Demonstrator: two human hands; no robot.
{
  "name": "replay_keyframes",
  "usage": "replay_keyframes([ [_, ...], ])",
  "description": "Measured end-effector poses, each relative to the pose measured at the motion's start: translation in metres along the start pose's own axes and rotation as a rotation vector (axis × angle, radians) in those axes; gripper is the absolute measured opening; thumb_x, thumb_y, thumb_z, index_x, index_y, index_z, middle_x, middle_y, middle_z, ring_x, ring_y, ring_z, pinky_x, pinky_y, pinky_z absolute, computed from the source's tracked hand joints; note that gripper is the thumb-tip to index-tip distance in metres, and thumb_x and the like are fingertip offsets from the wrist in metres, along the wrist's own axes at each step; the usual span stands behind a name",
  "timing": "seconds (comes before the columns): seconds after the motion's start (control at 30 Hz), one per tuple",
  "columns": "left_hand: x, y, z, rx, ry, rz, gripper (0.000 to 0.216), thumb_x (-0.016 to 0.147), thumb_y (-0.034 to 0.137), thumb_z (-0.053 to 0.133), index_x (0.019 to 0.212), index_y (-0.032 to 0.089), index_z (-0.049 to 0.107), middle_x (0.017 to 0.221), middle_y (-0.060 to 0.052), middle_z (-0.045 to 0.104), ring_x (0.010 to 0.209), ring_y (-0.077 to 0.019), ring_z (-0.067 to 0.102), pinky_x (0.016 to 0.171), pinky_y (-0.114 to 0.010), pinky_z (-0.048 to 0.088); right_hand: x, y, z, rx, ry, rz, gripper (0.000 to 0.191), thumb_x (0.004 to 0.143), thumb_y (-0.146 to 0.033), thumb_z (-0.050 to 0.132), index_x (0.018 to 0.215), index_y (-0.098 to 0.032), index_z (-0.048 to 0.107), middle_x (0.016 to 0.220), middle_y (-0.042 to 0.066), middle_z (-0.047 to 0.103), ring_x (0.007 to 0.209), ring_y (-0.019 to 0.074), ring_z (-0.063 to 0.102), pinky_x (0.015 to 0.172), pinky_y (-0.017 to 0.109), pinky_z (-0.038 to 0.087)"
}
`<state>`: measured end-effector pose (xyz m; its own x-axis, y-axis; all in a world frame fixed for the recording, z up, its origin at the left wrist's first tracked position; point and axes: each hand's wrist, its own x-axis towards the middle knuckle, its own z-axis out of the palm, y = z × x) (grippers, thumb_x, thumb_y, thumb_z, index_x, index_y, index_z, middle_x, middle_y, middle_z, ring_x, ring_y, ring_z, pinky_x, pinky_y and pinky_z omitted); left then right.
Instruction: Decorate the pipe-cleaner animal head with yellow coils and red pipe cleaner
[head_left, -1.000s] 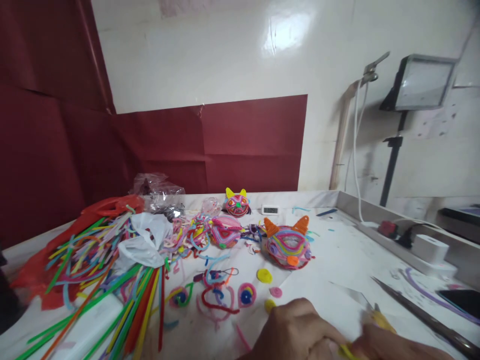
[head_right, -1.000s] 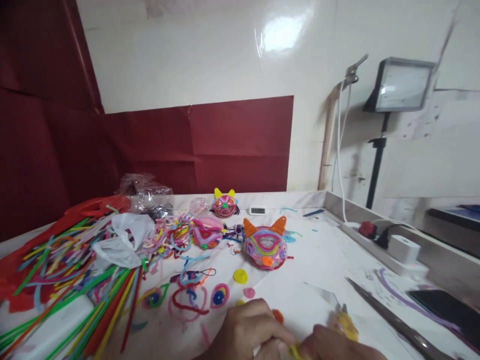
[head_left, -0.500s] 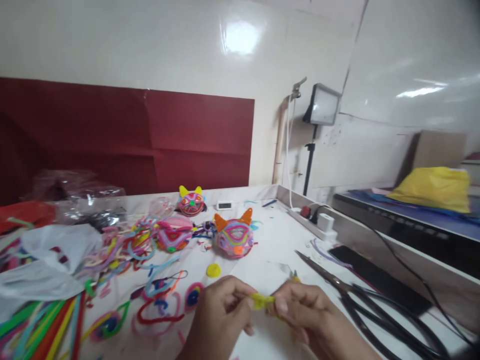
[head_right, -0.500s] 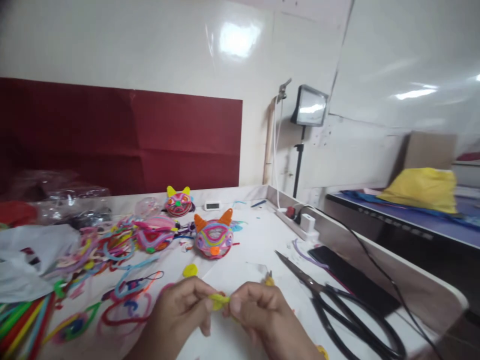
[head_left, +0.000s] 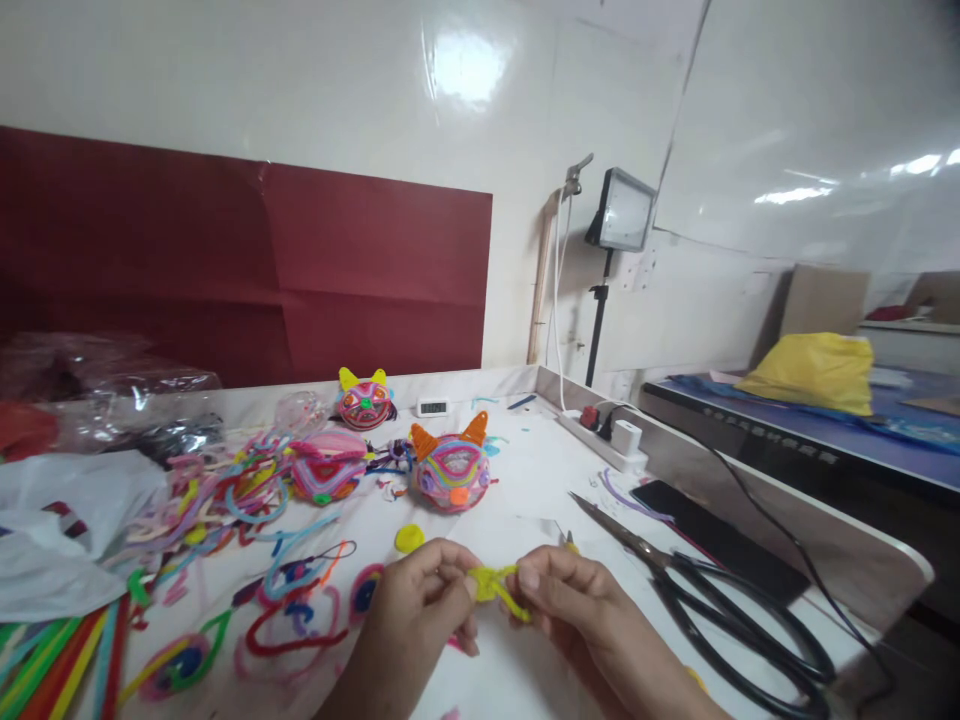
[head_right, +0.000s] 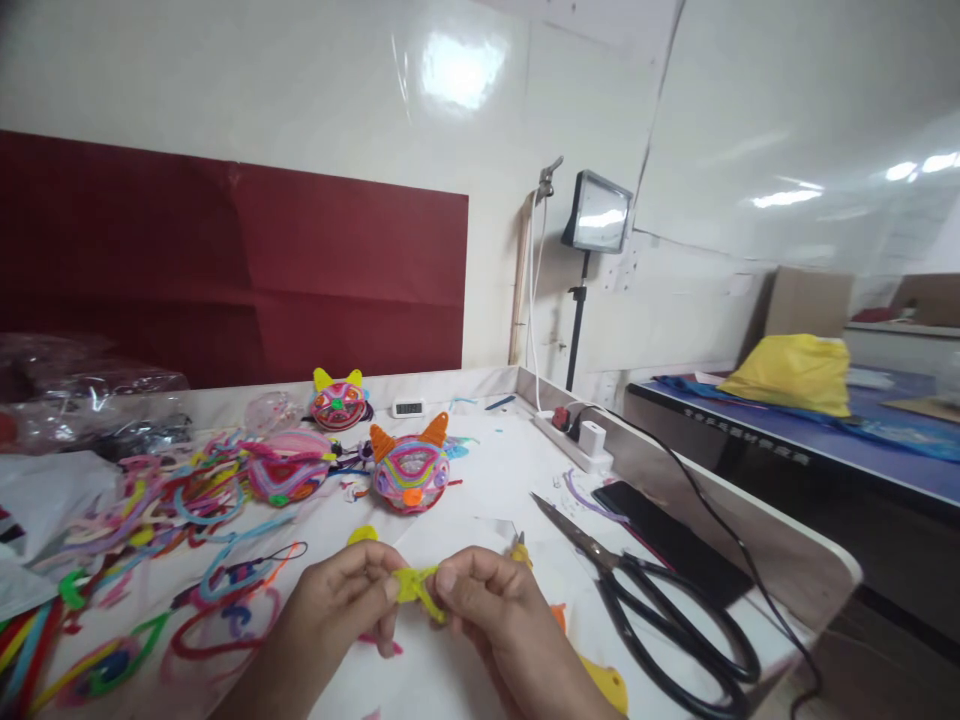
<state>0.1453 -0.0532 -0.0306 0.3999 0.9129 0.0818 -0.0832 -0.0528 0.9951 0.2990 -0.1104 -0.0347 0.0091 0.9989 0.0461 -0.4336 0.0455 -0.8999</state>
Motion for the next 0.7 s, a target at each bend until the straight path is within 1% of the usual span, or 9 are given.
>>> replay_keyframes([
  [0.07,0.001,-0.001,0.001,0.017,-0.006,0.018,0.016,0.067,0.025,0.062,0.078,0.013,0.063,0.047,0.007,0.054,0.038,-0.0084,0.050,0.042,-0.023,0.050,0.001,-0.001,-0.002,-0.041,0.012,-0.002,0.031,0.071,-0.042,0.079,0.062,-0.015,0.065,0.064,0.000,0.059,0.066,0.0128,0.050,0.068,0.024,0.038],
  [0.1,0.001,-0.002,0.002,0.030,-0.016,0.022,0.017,0.067,0.025,0.062,0.079,0.013,0.063,0.048,0.007,0.054,0.038,-0.0082,0.050,0.042,-0.022,0.049,0.001,-0.001,-0.004,-0.053,0.017,0.001,0.032,0.071,-0.043,0.079,0.063,-0.015,0.065,0.066,0.000,0.059,0.065,0.0126,0.050,0.068,0.024,0.038],
  [0.23,0.000,-0.007,0.002,0.070,-0.061,0.005,0.017,0.068,0.029,0.063,0.073,0.013,0.062,0.045,0.005,0.053,0.041,-0.0090,0.049,0.038,-0.018,0.045,0.001,0.002,-0.008,-0.088,0.022,0.007,0.034,0.069,-0.047,0.078,0.067,-0.015,0.066,0.064,0.000,0.058,0.066,0.0132,0.049,0.068,0.024,0.037],
  [0.33,-0.001,-0.009,0.003,0.122,-0.085,-0.022,0.016,0.069,0.030,0.064,0.067,0.015,0.060,0.045,0.005,0.052,0.040,-0.0087,0.047,0.036,-0.017,0.042,0.001,0.003,-0.008,-0.100,-0.004,0.001,0.039,0.069,-0.050,0.077,0.059,-0.016,0.061,0.059,-0.001,0.052,0.064,0.0130,0.045,0.065,0.024,0.035],
  [0.4,-0.003,-0.009,0.004,0.177,-0.079,-0.011,0.015,0.070,0.030,0.062,0.065,0.016,0.059,0.044,0.006,0.051,0.038,-0.0085,0.047,0.034,-0.017,0.041,-0.001,0.001,-0.008,-0.146,-0.019,0.006,0.042,0.068,-0.052,0.076,0.056,-0.016,0.058,0.056,-0.003,0.048,0.057,0.0109,0.038,0.058,0.023,0.030],
  [0.47,-0.003,-0.009,0.004,0.238,-0.045,0.016,0.015,0.071,0.029,0.060,0.063,0.016,0.058,0.043,0.007,0.049,0.036,-0.0077,0.045,0.033,-0.015,0.038,-0.004,-0.001,-0.009,-0.267,-0.038,0.001,0.043,0.069,-0.055,0.074,0.059,-0.016,0.059,0.055,-0.004,0.044,0.053,0.0094,0.032,0.053,0.023,0.024],
  [0.53,-0.002,-0.009,0.001,0.296,0.015,0.039,0.016,0.072,0.030,0.060,0.062,0.017,0.058,0.041,0.008,0.046,0.034,-0.0067,0.042,0.031,-0.013,0.034,-0.009,-0.003,-0.012,-0.424,-0.063,-0.005,0.044,0.071,-0.059,0.070,0.063,-0.016,0.061,0.056,-0.004,0.043,0.053,0.0095,0.031,0.052,0.024,0.022],
  [0.63,0.002,-0.009,-0.006,0.316,0.082,0.047,0.018,0.072,0.033,0.062,0.064,0.018,0.059,0.040,0.008,0.046,0.033,-0.0066,0.040,0.031,-0.014,0.032,-0.018,-0.007,-0.020,-0.637,-0.077,-0.056,0.040,0.077,-0.057,0.065,0.066,-0.019,0.060,0.060,-0.003,0.045,0.061,0.0131,0.040,0.060,0.025,0.030],
  [0.7,0.004,-0.009,-0.007,0.245,0.066,0.039,0.022,0.072,0.038,0.065,0.066,0.017,0.060,0.042,0.007,0.050,0.034,-0.0075,0.044,0.033,-0.015,0.035,-0.022,-0.010,-0.024,-0.687,-0.074,-0.100,0.038,0.081,-0.055,0.061,0.069,-0.020,0.059,0.065,-0.002,0.047,0.068,0.0153,0.044,0.067,0.027,0.032],
])
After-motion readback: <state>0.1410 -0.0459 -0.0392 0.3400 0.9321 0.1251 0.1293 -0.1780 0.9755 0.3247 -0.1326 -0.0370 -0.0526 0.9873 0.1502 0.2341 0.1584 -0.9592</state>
